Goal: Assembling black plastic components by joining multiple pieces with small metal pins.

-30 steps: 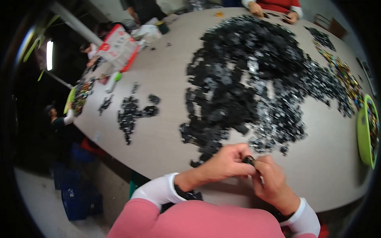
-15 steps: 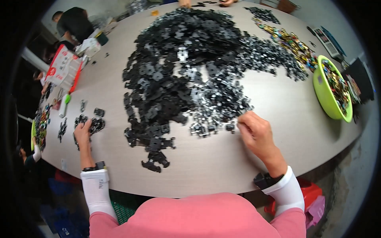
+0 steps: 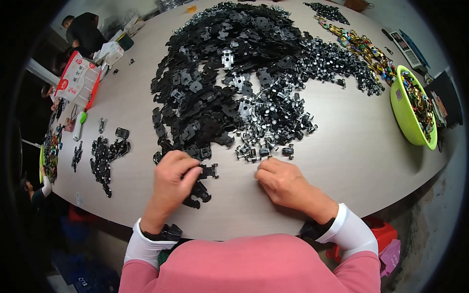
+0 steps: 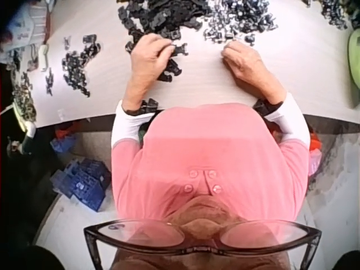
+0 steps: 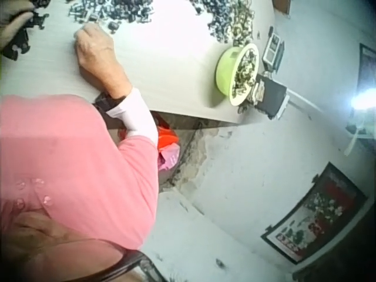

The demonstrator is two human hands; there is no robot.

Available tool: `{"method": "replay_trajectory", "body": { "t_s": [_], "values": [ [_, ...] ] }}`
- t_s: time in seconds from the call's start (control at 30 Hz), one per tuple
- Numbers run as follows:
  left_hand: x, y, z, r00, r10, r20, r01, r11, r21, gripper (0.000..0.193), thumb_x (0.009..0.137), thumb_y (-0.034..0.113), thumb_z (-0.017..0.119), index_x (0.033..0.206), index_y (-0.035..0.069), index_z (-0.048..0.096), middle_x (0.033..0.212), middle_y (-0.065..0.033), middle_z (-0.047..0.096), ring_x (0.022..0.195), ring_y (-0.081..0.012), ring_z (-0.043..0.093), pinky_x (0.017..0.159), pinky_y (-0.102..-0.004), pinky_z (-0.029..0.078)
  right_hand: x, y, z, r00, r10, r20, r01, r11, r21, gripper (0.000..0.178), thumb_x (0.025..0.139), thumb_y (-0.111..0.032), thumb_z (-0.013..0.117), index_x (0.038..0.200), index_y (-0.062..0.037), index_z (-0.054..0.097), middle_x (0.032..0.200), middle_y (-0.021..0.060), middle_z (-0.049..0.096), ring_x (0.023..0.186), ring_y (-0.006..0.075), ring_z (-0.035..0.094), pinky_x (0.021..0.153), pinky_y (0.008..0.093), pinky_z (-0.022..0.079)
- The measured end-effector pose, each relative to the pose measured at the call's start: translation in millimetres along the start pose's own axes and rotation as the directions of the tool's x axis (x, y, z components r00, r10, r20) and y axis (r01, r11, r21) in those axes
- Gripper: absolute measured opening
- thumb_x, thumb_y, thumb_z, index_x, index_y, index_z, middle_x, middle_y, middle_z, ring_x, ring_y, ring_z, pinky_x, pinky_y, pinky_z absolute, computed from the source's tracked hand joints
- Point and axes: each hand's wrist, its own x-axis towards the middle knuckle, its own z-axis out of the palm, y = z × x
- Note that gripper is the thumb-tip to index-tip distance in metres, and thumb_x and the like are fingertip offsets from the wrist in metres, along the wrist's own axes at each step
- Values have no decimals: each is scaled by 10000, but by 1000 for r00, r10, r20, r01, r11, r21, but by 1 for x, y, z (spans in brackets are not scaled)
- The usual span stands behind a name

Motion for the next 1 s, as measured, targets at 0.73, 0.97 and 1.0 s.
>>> {"method": "replay_trajectory", "body": {
  "t_s": [0.73, 0.97, 1.0],
  "values": [
    [-2, 12, -7, 967, 34, 254, -91, 972, 217, 307, 674, 103, 762, 959, 45, 662, 874, -81, 554, 803, -260, 525, 691, -359, 441, 35, -24, 37, 996, 21, 85, -25, 998, 50, 68, 744, -41, 616, 743, 0, 561, 912, 141, 470, 844, 305, 496, 720, 380, 464],
    [-9, 16, 2, 925, -9, 380, -31, 995, 99, 416, 671, 110, 772, 1047, 35, 611, 923, -97, 528, 870, -286, 547, 740, -378, 458, 20, -20, 33, 995, 20, 98, -18, 1000, -13, 57, 718, -20, 610, 715, 8, 560, 887, 137, 481, 832, 294, 489, 726, 371, 460],
    [-9, 14, 3, 918, -31, 396, 2, 997, 74, 400, 671, 91, 772, 1021, 20, 592, 944, -109, 524, 868, -296, 559, 731, -382, 475, 17, -20, 33, 996, 29, 89, -27, 999, -23, 47, 716, -13, 604, 715, 5, 561, 880, 136, 484, 830, 291, 492, 720, 372, 462]
  ]
}}
